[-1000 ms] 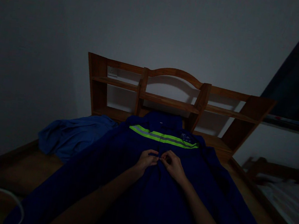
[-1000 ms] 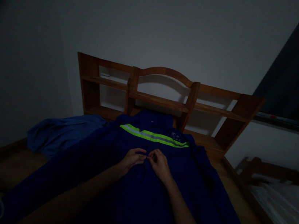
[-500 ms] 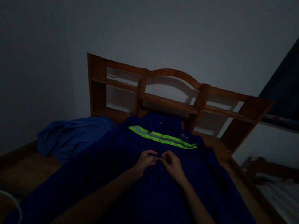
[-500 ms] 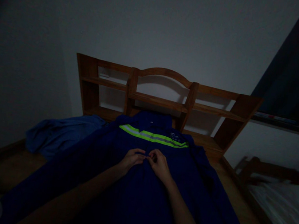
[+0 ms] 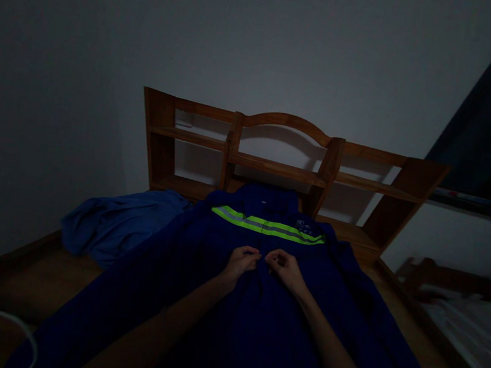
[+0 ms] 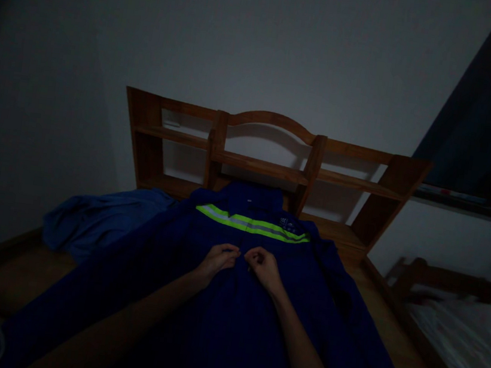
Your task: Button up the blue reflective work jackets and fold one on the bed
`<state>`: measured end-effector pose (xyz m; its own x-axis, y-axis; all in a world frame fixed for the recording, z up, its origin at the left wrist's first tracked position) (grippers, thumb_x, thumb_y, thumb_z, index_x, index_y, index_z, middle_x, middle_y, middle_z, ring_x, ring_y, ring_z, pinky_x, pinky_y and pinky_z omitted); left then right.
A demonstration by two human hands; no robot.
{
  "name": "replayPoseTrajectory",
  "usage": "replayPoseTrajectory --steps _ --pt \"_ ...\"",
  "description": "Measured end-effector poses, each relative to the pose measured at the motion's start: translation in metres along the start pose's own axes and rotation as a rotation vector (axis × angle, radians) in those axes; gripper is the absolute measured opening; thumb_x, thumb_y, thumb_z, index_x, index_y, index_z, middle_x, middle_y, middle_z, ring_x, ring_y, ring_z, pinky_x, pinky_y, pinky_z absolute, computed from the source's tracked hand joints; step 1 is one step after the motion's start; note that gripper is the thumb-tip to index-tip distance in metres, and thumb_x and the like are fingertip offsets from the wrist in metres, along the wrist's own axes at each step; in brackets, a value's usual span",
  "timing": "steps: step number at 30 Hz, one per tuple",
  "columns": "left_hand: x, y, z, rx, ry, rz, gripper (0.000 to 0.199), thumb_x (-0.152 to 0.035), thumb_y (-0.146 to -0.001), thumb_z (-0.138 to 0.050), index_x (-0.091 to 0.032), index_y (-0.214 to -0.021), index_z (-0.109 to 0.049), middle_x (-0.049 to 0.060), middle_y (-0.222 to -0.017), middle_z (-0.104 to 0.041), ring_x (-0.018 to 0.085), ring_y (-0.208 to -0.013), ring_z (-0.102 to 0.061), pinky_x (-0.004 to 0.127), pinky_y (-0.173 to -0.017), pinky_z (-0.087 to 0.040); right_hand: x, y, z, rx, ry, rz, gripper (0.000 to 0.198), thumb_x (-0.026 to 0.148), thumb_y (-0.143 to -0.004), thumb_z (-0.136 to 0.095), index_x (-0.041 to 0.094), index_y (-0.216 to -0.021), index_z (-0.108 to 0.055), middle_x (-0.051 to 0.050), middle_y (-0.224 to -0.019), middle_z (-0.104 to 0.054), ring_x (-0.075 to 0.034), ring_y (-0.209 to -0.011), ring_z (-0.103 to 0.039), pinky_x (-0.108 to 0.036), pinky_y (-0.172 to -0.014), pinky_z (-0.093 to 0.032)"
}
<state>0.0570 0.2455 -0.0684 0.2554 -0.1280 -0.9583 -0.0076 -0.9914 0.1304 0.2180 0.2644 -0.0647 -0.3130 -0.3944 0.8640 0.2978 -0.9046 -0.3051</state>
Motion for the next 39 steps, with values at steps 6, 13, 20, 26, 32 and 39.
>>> replayPoseTrajectory --steps 6,13,20,26,32,39 --pt "-0.0007 0.0007 -0.0011 0.009 0.046 0.008 0.021 -0.014 -0.064 -0.069 -0.011 -0.083 -0.062 0.003 -0.065 -0.061 0.011 -0.057 -0.059 0.023 -0.061 -0.049 0.0013 0.0013 -0.0001 -0.024 0.069 0.016 0.028 0.043 -0.079 -0.059 0.016 -0.086 -0.059 0.000 -0.063 -0.058 -0.012 -0.055 -0.054 -0.021 -0.051 -0.039" --pt "0.0040 -0.0030 -0.0002 0.036 0.055 -0.011 0.022 -0.008 -0.064 -0.066 -0.010 -0.085 -0.060 0.005 -0.066 -0.063 0.013 -0.058 -0.061 0.024 -0.062 -0.049 -0.0023 0.0005 -0.0016 -0.011 0.072 0.025 0.023 0.037 -0.078 -0.061 0.018 -0.089 -0.057 0.002 -0.063 -0.057 -0.011 -0.055 -0.054 -0.021 -0.051 -0.039" --pt "0.0049 -0.0074 -0.0003 0.056 0.007 -0.041 0.023 -0.006 -0.064 -0.063 -0.009 -0.086 -0.057 0.003 -0.057 -0.059 0.011 -0.048 -0.056 0.022 -0.051 -0.044 0.0022 0.0022 -0.0020 -0.006 0.077 0.031 0.020 0.033 -0.077 -0.062 0.017 -0.088 -0.056 0.002 -0.069 -0.058 -0.011 -0.058 -0.055 -0.020 -0.052 -0.039" --pt "0.0019 -0.0074 -0.0033 0.054 -0.019 -0.045 0.017 -0.010 -0.068 -0.061 -0.009 -0.085 -0.056 0.001 -0.052 -0.057 0.010 -0.045 -0.055 0.021 -0.049 -0.042 0.0032 0.0020 -0.0005 -0.024 0.109 0.021 0.023 0.036 -0.076 -0.063 0.016 -0.086 -0.058 -0.001 -0.074 -0.060 -0.011 -0.062 -0.055 -0.021 -0.054 -0.039" --pt "0.0014 -0.0062 -0.0031 0.035 -0.057 -0.047 0.021 -0.006 -0.063 -0.064 -0.010 -0.083 -0.059 0.000 -0.051 -0.057 0.009 -0.044 -0.053 0.018 -0.046 -0.039 0.0011 0.0011 -0.0005 -0.002 0.086 0.020 0.032 0.046 -0.083 -0.054 0.015 -0.085 -0.059 -0.001 -0.066 -0.060 -0.013 -0.059 -0.056 -0.023 -0.056 -0.041" --pt "0.0029 -0.0079 -0.0026 0.058 -0.083 -0.085 0.026 -0.004 -0.062 -0.063 -0.009 -0.087 -0.059 -0.001 -0.052 -0.058 0.007 -0.045 -0.051 0.018 -0.046 -0.037 0.0003 0.0019 -0.0012 -0.003 0.061 0.026 0.030 0.045 -0.084 -0.052 0.016 -0.085 -0.057 0.000 -0.066 -0.059 -0.012 -0.059 -0.056 -0.022 -0.055 -0.040"
Point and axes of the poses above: each hand's wrist, its own y-axis away from the middle knuckle, its own z-axis out of the back of the hand, x = y × z, the point moved 3 cm from there along -y, towards the middle knuckle
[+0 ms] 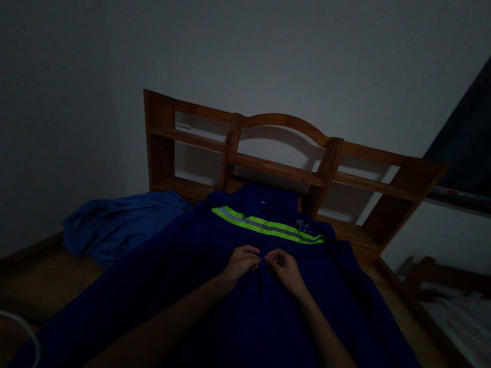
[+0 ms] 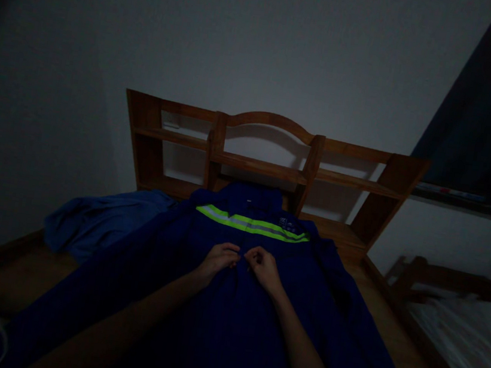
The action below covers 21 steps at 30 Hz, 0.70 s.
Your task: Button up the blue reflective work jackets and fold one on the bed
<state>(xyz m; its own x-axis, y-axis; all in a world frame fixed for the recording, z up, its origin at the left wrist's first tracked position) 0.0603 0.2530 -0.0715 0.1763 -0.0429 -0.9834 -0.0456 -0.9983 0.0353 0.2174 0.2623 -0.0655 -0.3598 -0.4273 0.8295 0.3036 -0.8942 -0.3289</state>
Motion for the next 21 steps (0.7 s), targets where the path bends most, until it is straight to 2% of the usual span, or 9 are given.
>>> replayPoseTrajectory --steps 10,21 --pt "-0.0043 0.0007 0.0011 0.001 -0.040 -0.022 0.029 -0.009 -0.057 -0.071 -0.008 -0.084 -0.059 0.000 -0.055 -0.059 0.007 -0.042 -0.049 0.019 -0.044 -0.037 0.0066 0.0013 -0.0008 0.031 -0.019 0.025 0.022 0.037 -0.082 -0.056 0.019 -0.096 -0.055 0.001 -0.074 -0.058 -0.010 -0.059 -0.055 -0.021 -0.053 -0.040" --pt "0.0012 -0.0030 0.0022 -0.037 -0.094 -0.026 0.031 -0.016 -0.057 -0.075 -0.008 -0.085 -0.062 0.002 -0.060 -0.062 0.007 -0.042 -0.050 0.018 -0.042 -0.037 0.0080 0.0016 0.0001 0.013 0.035 0.016 0.020 0.024 -0.075 -0.058 0.018 -0.095 -0.057 0.000 -0.079 -0.059 -0.010 -0.064 -0.053 -0.020 -0.056 -0.040"
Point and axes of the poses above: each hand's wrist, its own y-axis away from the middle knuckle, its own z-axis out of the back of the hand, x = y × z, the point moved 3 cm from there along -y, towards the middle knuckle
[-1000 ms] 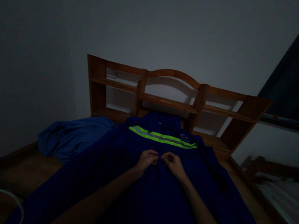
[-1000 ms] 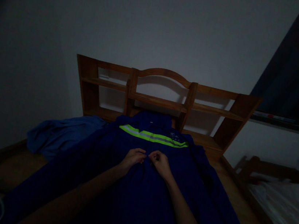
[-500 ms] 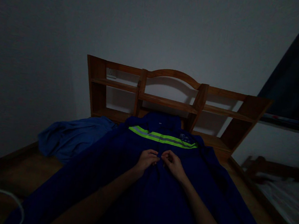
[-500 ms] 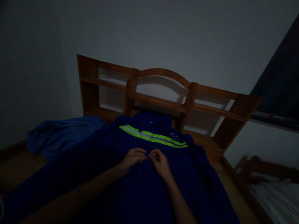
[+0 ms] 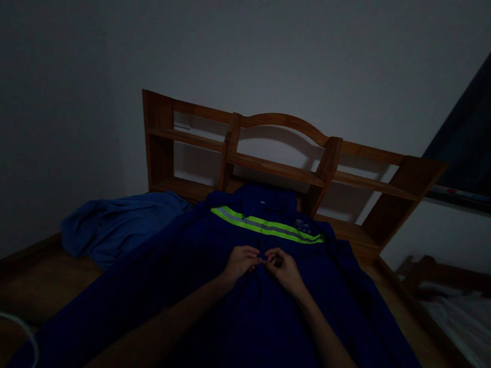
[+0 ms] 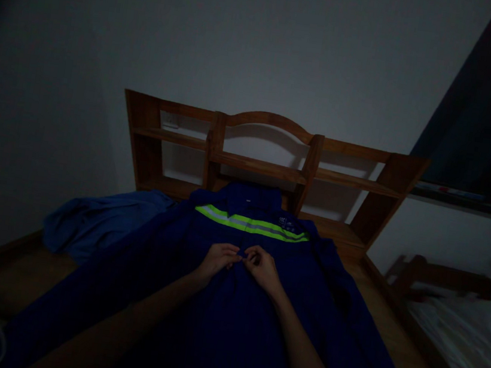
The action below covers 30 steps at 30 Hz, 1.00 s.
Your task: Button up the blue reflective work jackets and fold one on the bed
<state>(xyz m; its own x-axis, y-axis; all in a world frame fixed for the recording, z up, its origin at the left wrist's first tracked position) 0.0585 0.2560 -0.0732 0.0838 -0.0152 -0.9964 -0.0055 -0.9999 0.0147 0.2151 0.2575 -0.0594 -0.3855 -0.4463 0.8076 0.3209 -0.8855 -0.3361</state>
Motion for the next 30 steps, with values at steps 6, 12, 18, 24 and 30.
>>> replayPoseTrajectory --steps 6,12,18,24,30 --pt "0.007 -0.008 0.000 -0.011 -0.070 -0.024 0.027 -0.013 -0.061 -0.071 -0.008 -0.086 -0.061 0.001 -0.061 -0.062 0.006 -0.040 -0.049 0.018 -0.040 -0.037 -0.002 -0.001 -0.001 -0.013 -0.014 0.018 0.021 0.021 -0.075 -0.057 0.017 -0.095 -0.055 0.001 -0.077 -0.056 -0.010 -0.065 -0.052 -0.021 -0.059 -0.041" --pt "0.009 -0.010 0.001 0.030 -0.128 -0.075 0.022 -0.016 -0.066 -0.065 -0.007 -0.086 -0.061 0.001 -0.059 -0.061 0.007 -0.039 -0.050 0.018 -0.037 -0.037 -0.003 0.001 -0.001 -0.009 0.013 0.005 0.017 0.025 -0.078 -0.056 0.018 -0.093 -0.054 0.001 -0.076 -0.056 -0.011 -0.065 -0.054 -0.021 -0.058 -0.040" --pt "0.002 -0.005 0.002 0.055 -0.198 -0.097 0.022 -0.019 -0.068 -0.064 -0.008 -0.086 -0.061 0.002 -0.062 -0.062 0.007 -0.040 -0.051 0.017 -0.038 -0.037 -0.001 0.002 -0.001 -0.001 0.003 0.001 0.016 0.027 -0.079 -0.056 0.018 -0.092 -0.053 0.001 -0.075 -0.056 -0.011 -0.063 -0.054 -0.021 -0.057 -0.040" --pt "0.005 -0.006 0.002 0.035 -0.308 -0.109 0.020 -0.018 -0.069 -0.061 -0.011 -0.087 -0.059 0.002 -0.068 -0.063 0.006 -0.041 -0.051 0.016 -0.038 -0.037 -0.003 0.002 -0.002 -0.013 0.046 -0.004 0.017 0.028 -0.077 -0.058 0.017 -0.090 -0.055 0.000 -0.075 -0.056 -0.012 -0.066 -0.054 -0.022 -0.059 -0.041" --pt "0.011 -0.010 0.005 0.016 -0.398 -0.140 0.020 -0.022 -0.070 -0.060 -0.011 -0.086 -0.062 0.004 -0.074 -0.063 0.007 -0.044 -0.052 0.016 -0.038 -0.035 0.000 0.002 -0.003 0.003 0.051 0.019 0.020 0.027 -0.076 -0.059 0.018 -0.094 -0.056 0.000 -0.077 -0.057 -0.011 -0.066 -0.054 -0.022 -0.060 -0.041"
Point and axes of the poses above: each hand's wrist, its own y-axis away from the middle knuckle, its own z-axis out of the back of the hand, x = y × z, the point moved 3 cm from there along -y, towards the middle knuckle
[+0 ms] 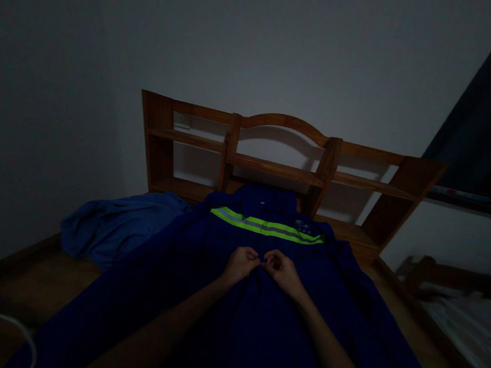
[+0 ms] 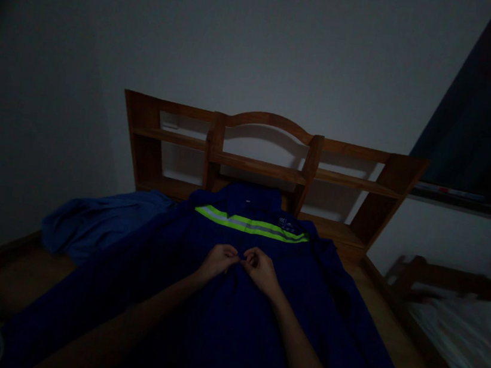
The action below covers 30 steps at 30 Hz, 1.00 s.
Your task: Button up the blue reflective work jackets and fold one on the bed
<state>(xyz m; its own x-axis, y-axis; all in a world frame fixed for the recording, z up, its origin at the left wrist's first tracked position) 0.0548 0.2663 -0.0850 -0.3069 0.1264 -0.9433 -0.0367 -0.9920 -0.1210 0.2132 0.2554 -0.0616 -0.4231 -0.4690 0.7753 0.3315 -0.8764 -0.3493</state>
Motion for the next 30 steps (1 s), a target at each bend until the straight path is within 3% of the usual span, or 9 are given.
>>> replayPoseTrajectory --steps 9,16,30 --pt "0.003 -0.005 -0.001 0.013 0.007 -0.009 0.022 -0.025 -0.071 -0.060 -0.010 -0.087 -0.064 0.003 -0.067 -0.062 0.006 -0.043 -0.050 0.015 -0.039 -0.035 0.006 0.003 -0.001 0.008 0.029 0.063 0.021 0.019 -0.076 -0.057 0.019 -0.097 -0.053 0.001 -0.079 -0.056 -0.010 -0.065 -0.053 -0.021 -0.060 -0.041" --pt "-0.002 -0.002 -0.001 0.035 -0.005 -0.019 0.022 -0.030 -0.070 -0.061 -0.011 -0.081 -0.062 0.002 -0.065 -0.061 0.008 -0.045 -0.051 0.015 -0.038 -0.035 0.017 0.006 0.000 -0.049 0.166 0.164 0.021 0.015 -0.076 -0.055 0.020 -0.096 -0.052 -0.002 -0.095 -0.053 -0.010 -0.067 -0.052 -0.023 -0.064 -0.041" --pt "-0.022 0.011 0.007 0.001 -0.119 -0.089 0.018 -0.027 -0.067 -0.062 -0.015 -0.079 -0.063 0.003 -0.076 -0.064 0.007 -0.051 -0.053 0.016 -0.047 -0.036 0.015 0.005 -0.002 -0.046 0.208 0.171 0.018 0.014 -0.076 -0.052 0.020 -0.092 -0.047 0.000 -0.089 -0.049 -0.011 -0.065 -0.049 -0.024 -0.061 -0.040"
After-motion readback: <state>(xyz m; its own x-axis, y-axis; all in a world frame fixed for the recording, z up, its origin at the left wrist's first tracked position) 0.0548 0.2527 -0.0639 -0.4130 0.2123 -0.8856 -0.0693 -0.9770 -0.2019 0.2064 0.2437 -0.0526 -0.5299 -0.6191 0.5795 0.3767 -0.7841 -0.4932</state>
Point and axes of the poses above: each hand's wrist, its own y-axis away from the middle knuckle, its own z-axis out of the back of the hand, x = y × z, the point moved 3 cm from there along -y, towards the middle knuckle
